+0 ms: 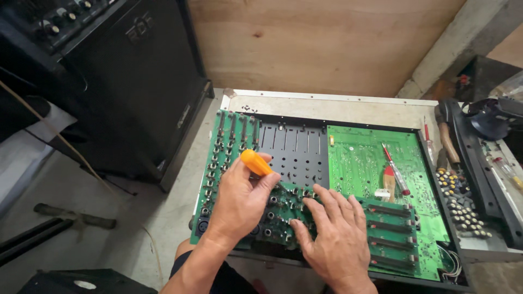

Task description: The person uses an orange-handled screwdriver to loosen and remove screws from a connector circuit board mounted in an audio mixer chassis, working along the row of XLR and jack connectors. They then reposition the board and switch to a smaller screwdriver to continue unscrewing screws on the main green circuit board.

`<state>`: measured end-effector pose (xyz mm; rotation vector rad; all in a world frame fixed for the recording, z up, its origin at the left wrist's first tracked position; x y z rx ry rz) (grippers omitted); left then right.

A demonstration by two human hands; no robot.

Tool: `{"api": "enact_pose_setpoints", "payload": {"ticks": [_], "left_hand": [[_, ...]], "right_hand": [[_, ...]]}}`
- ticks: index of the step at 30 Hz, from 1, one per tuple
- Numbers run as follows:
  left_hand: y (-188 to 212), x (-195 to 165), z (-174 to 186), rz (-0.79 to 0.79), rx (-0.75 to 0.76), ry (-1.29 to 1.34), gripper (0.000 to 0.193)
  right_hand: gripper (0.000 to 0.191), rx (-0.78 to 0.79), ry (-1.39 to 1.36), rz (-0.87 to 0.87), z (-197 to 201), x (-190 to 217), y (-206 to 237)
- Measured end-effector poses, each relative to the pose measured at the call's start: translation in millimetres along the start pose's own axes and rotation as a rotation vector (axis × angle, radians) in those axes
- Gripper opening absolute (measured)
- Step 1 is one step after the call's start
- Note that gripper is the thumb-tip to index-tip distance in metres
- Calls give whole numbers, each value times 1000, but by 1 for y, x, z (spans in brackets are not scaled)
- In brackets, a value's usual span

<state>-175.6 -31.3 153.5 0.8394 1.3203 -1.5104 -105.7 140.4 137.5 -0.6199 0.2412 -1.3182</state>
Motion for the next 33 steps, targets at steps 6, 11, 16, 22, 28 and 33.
{"api": "enact_pose_setpoints", "payload": {"ticks": [6,11,16,22,28,33], "left_hand": [[3,1,-16,5,-38,32,44],[5,15,-21,40,-119,169,48],[8,14,-22,-84,-186,149,31],[1,30,-34,-84,-215,74,25],[-9,42,-42,-93,-230,-8,31],[-18,48,-48,-85,-220,74,28]], "right_hand": [[47,0,-18,-1,0,-9,-1],[48,-3,-20,-7,-3,-18,-3],[48,-2,-29,-23,-9,-32,-9],[48,-26,-29,-21,-18,-46,-17],[50,-16,-36,0,-32,-58,-26],[51,8,-32,-12,-45,-66,-33]]}}
Point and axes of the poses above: each hand's wrist, its own y-axis away from the middle knuckle, its own z-axis out of the back of the hand, x = y × z, the point moved 10 cm from there along -y, towards the middle knuckle, and after that the axes turned 1 degree about y, right-handed, at the moved point
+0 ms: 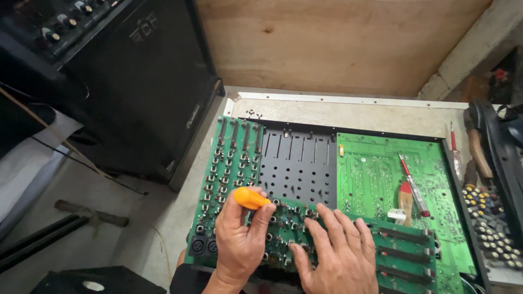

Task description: The person uses an orange-handled screwdriver to loosen and remove screws from a connector circuit board mounted in an audio mixer chassis, working along the row of XLR and jack connectors. They then reposition the board and switch to a smaller screwdriver to continue unscrewing screws on the main green circuit board.

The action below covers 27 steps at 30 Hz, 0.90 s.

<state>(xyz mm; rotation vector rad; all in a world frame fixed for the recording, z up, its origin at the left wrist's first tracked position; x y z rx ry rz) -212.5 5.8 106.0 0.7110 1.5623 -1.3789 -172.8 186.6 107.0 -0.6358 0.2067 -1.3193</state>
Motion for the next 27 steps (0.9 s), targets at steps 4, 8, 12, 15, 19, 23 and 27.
{"api": "enact_pose_setpoints", "payload": {"ticks": [4,8,12,15,19,23,27], "left_hand": [[-6,0,0,-36,-24,-104,27],[-14,7,-7,-32,-7,-75,26],[-15,28,-12,76,-32,-10,28],[-15,41,-16,108,-41,65,28],[-21,43,-17,82,-24,19,27],[-28,32,-16,16,-18,-40,24],[-34,17,-16,-106,31,-163,22]], "right_hand": [[52,9,8,-9,-9,-6,-6],[54,3,5,-19,-17,-13,-11],[53,6,7,-14,-25,-22,-12],[52,9,16,-9,-33,-27,-11],[51,-32,18,11,-39,-29,-14],[51,-36,23,1,-44,-29,-17],[50,-43,22,2,-49,-26,-19]]}}
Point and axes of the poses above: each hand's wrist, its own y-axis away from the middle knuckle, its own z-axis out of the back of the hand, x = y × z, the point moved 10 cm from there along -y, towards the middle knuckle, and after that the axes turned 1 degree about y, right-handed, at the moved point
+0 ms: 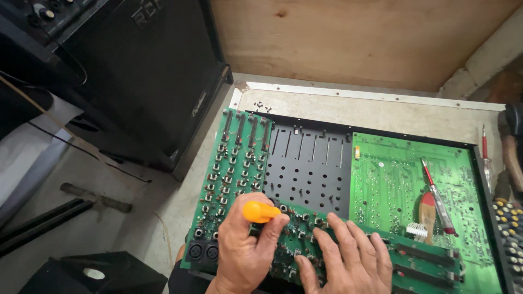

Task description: The person uses an orange-handled screwdriver to loosen and remove screws from a connector circuit board mounted in an audio mixer chassis, working along the row of XLR and jack connectors. They then reposition the board and switch to a smaller screwdriver to continue unscrewing screws on the main green circuit board.

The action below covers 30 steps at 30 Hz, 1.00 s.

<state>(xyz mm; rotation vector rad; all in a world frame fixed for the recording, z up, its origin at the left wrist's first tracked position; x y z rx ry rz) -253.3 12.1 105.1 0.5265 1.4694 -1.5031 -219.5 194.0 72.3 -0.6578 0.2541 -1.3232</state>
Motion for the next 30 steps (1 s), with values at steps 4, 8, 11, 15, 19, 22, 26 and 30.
{"api": "enact_pose_setpoints", "payload": {"ticks": [4,8,11,15,19,22,26,30], "left_hand": [[-3,-4,-1,-53,28,4,21],[0,19,1,101,-23,19,20],[7,25,3,90,-62,97,20],[17,38,4,126,-147,261,17],[17,32,2,75,-130,136,20],[16,19,1,-3,-102,18,20],[13,17,-1,7,-99,52,21],[12,11,-2,-30,-88,41,21]], "right_hand": [[51,15,12,-2,-5,0,-1],[51,14,12,2,-7,0,-3],[51,36,6,0,-9,-1,-2],[51,46,-2,-20,-9,-4,0],[51,50,-4,-12,-9,-6,0],[51,41,-6,-7,-8,-6,0],[51,29,-7,-2,-6,-6,1],[51,13,-9,10,-5,-6,1]]}}
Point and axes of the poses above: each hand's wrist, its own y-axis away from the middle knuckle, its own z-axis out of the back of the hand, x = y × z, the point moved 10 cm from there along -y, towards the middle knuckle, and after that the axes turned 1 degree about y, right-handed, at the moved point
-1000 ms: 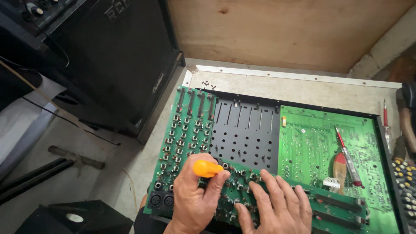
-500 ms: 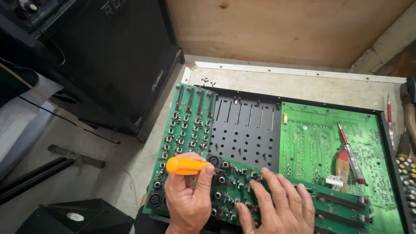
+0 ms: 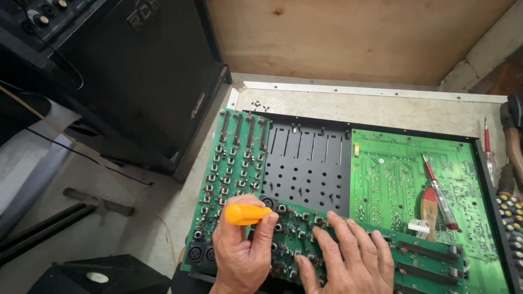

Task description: The person uses an orange-handled screwdriver to loosen and remove screws from a connector circuit board mounted in an audio mixer chassis, working along the row of XLR and jack connectors. They then reposition the board and switch to a smaller screwdriver to continue unscrewing screws on the main green circuit board.

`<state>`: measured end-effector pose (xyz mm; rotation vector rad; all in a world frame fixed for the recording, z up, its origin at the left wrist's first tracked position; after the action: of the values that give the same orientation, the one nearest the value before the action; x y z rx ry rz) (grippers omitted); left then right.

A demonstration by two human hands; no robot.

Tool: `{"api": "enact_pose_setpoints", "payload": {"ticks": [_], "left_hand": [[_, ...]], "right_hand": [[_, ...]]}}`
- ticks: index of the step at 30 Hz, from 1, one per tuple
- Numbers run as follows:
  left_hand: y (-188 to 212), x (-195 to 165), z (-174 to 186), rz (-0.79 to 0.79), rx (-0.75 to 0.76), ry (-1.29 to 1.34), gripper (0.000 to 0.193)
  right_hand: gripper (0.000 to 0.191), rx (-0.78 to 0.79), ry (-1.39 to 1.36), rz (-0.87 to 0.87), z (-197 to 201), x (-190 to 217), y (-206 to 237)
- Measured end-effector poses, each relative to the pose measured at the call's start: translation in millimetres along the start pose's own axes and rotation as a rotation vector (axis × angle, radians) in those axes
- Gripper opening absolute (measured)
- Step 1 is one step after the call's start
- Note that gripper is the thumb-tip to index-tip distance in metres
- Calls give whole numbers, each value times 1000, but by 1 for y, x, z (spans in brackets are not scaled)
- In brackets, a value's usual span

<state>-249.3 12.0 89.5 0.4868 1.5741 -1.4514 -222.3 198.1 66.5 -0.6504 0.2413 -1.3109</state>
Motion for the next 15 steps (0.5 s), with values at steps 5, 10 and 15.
{"api": "enact_pose_setpoints", "payload": {"ticks": [5,10,15], "left_hand": [[-1,-6,-2,12,32,-87,22],[-1,2,0,143,26,28,21],[1,-1,1,150,39,31,21]], "right_hand": [[51,1,1,-9,5,2,1],[52,21,12,-9,8,5,2],[51,2,13,4,14,10,3]]}}
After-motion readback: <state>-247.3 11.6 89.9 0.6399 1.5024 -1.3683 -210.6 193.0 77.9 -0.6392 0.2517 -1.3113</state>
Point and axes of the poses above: each hand's wrist, its own y-axis away from the middle knuckle, its own z-axis out of the back of the hand, x = y × z, the point moved 10 cm from there along -y, towards the middle knuckle, and after that the axes turned 1 degree about y, right-handed, at the moved point
